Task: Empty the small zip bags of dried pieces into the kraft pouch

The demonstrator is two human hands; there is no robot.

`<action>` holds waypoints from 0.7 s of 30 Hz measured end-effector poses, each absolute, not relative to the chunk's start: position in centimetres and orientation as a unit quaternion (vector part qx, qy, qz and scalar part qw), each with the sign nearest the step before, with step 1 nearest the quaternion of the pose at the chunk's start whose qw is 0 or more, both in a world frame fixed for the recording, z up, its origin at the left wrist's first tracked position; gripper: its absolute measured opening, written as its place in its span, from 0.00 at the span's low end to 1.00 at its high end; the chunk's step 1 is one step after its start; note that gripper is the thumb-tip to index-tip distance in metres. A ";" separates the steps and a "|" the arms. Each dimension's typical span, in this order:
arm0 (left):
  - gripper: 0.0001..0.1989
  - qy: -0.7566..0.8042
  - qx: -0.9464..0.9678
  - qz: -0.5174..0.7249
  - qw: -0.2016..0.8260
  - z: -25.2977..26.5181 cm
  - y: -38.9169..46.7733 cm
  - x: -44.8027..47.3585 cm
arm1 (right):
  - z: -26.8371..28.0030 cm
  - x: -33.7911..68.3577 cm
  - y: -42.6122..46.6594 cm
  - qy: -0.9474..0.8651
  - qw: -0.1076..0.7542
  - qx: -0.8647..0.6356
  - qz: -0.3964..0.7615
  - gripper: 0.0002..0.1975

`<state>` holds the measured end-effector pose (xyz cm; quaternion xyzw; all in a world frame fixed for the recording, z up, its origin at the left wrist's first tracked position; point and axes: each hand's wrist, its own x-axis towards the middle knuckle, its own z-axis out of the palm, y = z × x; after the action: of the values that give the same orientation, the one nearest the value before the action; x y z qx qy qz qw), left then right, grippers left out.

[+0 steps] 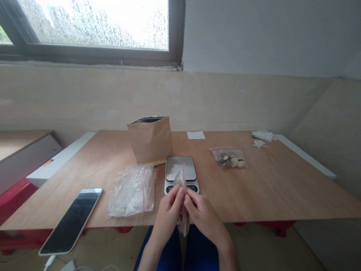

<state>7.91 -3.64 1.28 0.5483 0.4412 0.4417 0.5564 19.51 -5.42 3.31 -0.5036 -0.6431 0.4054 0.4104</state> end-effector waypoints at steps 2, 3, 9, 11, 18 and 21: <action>0.19 0.443 0.559 0.443 0.543 1.0 -3.7 8.0 | 3.2 19.4 -5.3 -0.641 0.409 -0.513 0.398 0.12; 0.19 0.444 0.565 0.449 0.531 1.0 -3.7 8.1 | 3.2 19.4 -5.2 -0.640 0.412 -0.515 0.394 0.12; 0.19 0.474 0.583 0.478 0.455 1.6 -4.2 8.1 | 2.4 19.0 -4.7 -0.607 0.493 -0.500 0.373 0.15; 0.18 0.499 0.559 0.508 0.425 2.1 -4.2 7.5 | 2.2 19.7 -4.5 -0.534 0.568 -0.502 0.375 0.16; 0.21 0.495 0.479 0.574 0.443 2.3 -3.8 6.1 | 1.8 22.1 -4.4 -0.382 0.666 -0.497 0.406 0.21; 0.21 0.449 0.387 0.609 0.527 1.1 -4.2 7.9 | 2.1 20.9 -4.9 -0.344 0.696 -0.482 0.405 0.20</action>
<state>7.92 -4.16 1.08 0.3868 0.4490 0.6095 0.5266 20.87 -4.92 2.12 -0.4823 -0.3440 0.4053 0.6963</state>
